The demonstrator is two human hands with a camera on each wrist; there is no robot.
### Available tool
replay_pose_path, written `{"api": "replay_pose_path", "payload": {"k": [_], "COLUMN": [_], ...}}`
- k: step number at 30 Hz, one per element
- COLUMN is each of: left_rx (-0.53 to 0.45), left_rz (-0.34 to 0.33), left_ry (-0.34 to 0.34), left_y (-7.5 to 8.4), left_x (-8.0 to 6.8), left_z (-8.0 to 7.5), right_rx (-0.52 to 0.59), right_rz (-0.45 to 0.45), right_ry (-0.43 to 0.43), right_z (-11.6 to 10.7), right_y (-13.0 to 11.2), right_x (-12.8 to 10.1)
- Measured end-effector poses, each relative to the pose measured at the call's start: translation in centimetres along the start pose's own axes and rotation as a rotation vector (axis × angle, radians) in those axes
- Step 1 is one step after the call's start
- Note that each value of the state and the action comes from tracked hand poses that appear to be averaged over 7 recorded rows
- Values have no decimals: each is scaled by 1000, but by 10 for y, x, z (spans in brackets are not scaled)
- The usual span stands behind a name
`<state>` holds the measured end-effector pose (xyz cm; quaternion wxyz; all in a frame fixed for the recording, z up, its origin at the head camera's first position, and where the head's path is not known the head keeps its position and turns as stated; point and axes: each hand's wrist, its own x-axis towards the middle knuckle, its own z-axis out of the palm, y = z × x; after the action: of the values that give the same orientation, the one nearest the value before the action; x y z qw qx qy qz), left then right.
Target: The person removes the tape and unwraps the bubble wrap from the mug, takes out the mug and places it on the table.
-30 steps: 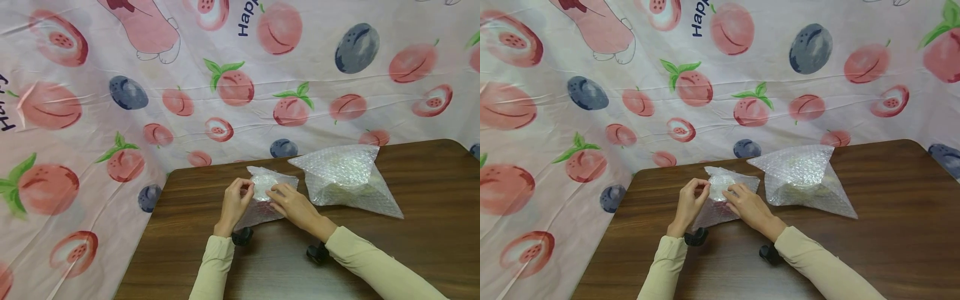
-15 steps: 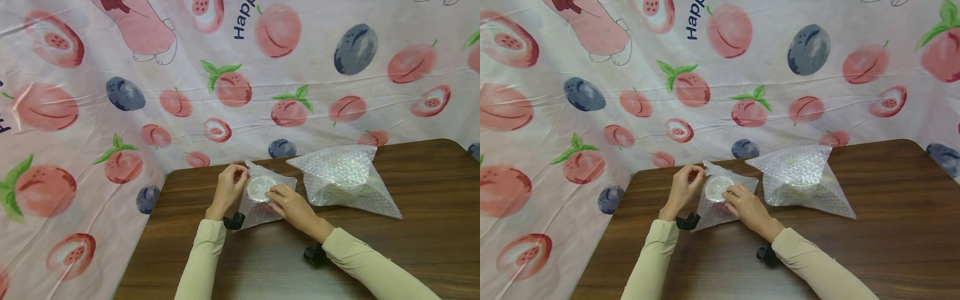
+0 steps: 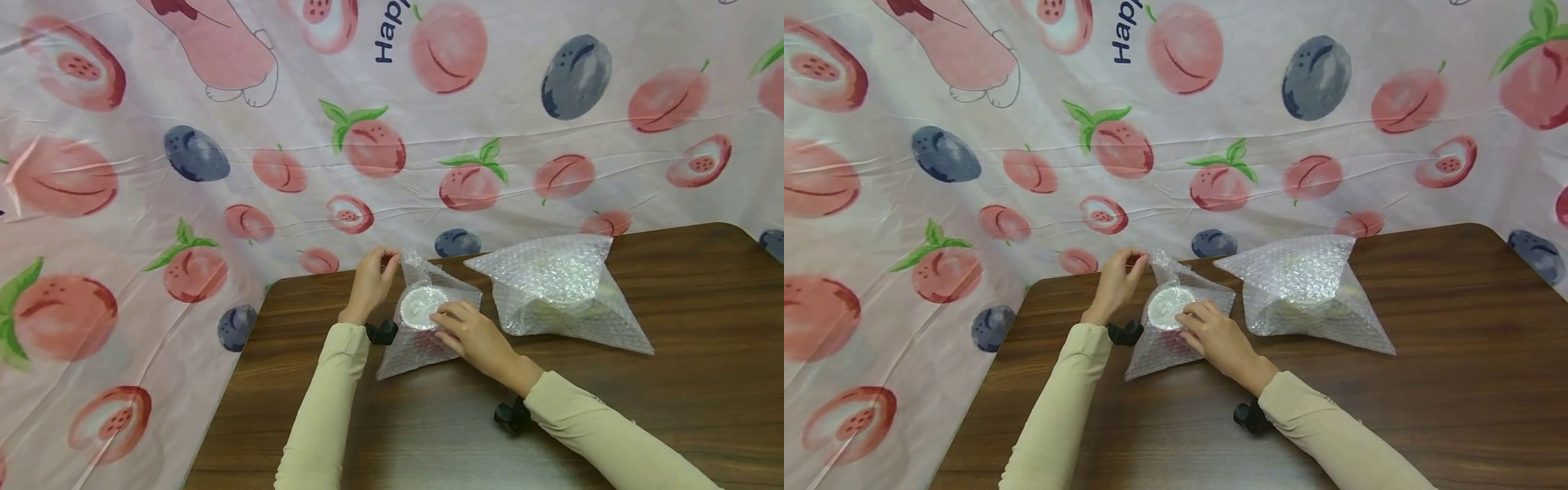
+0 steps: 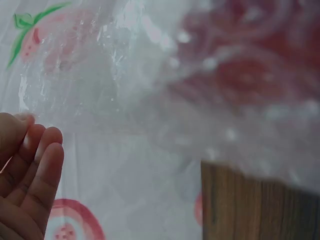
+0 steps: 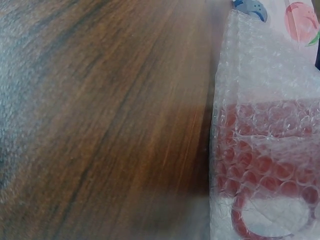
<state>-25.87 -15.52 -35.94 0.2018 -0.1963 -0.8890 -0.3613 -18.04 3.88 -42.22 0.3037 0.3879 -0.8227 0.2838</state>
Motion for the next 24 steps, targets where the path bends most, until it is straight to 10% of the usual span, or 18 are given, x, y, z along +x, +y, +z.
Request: {"api": "replay_pose_path", "payload": {"k": [9, 24], "left_rx": [-273, -719], "left_rz": [-154, -401], "left_ry": [-26, -328], "left_y": [-15, -30], "left_x": [4, 0], "left_z": [14, 9], "right_rx": [-4, -2], "right_rz": [2, 15], "right_ry": [8, -7], "right_z": [0, 0], "right_y": [1, 0], "right_x": [0, 0]}}
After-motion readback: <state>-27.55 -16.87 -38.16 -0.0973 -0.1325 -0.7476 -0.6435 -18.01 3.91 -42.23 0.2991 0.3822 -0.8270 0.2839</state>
